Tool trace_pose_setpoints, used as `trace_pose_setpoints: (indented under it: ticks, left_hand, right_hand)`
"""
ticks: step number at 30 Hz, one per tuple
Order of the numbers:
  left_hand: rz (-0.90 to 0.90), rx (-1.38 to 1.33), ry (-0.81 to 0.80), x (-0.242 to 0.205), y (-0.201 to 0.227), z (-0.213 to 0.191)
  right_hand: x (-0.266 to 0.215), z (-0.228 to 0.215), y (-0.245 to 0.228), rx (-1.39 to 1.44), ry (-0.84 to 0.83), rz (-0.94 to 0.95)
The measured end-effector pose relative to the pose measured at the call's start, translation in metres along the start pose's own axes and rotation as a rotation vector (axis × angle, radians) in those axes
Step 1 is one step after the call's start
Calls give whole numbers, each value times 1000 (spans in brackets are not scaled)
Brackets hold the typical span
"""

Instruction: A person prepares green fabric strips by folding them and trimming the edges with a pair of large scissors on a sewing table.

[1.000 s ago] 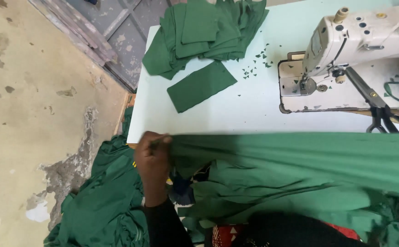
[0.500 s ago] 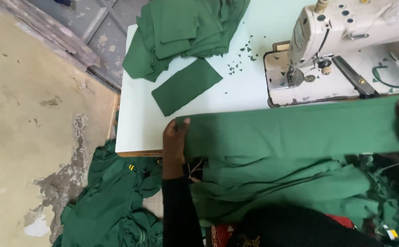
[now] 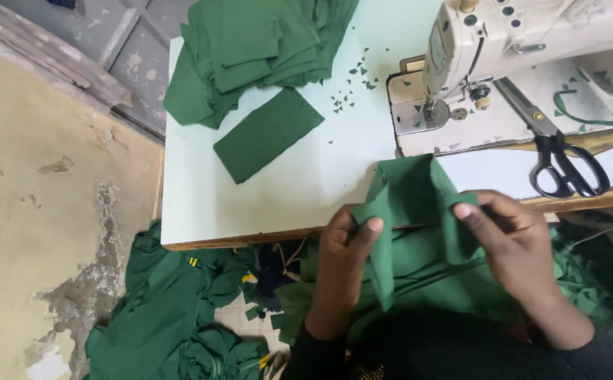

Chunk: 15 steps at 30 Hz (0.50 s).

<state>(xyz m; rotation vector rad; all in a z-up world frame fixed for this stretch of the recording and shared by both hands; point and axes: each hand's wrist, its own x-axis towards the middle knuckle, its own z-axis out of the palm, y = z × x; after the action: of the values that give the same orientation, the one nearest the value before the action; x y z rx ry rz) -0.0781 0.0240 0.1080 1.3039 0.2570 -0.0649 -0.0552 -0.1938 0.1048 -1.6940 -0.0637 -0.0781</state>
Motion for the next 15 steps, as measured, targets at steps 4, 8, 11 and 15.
trace_pose_setpoints:
  ticks: [4,8,11,15]
  left_hand:
    - [36,-156,-154,-8,-12,23]
    - [11,-74,-140,-14,-20,31]
    - [8,91,-112,-18,-20,32]
    - [-47,49,-104,-19,-27,35]
  right_hand:
    - [-14,17,1,23,-51,39]
    - [-21,18,-4,5,-74,50]
    - [-23,13,-9,-37,-29,11]
    - [-24,6,-10,-174,-95,-3]
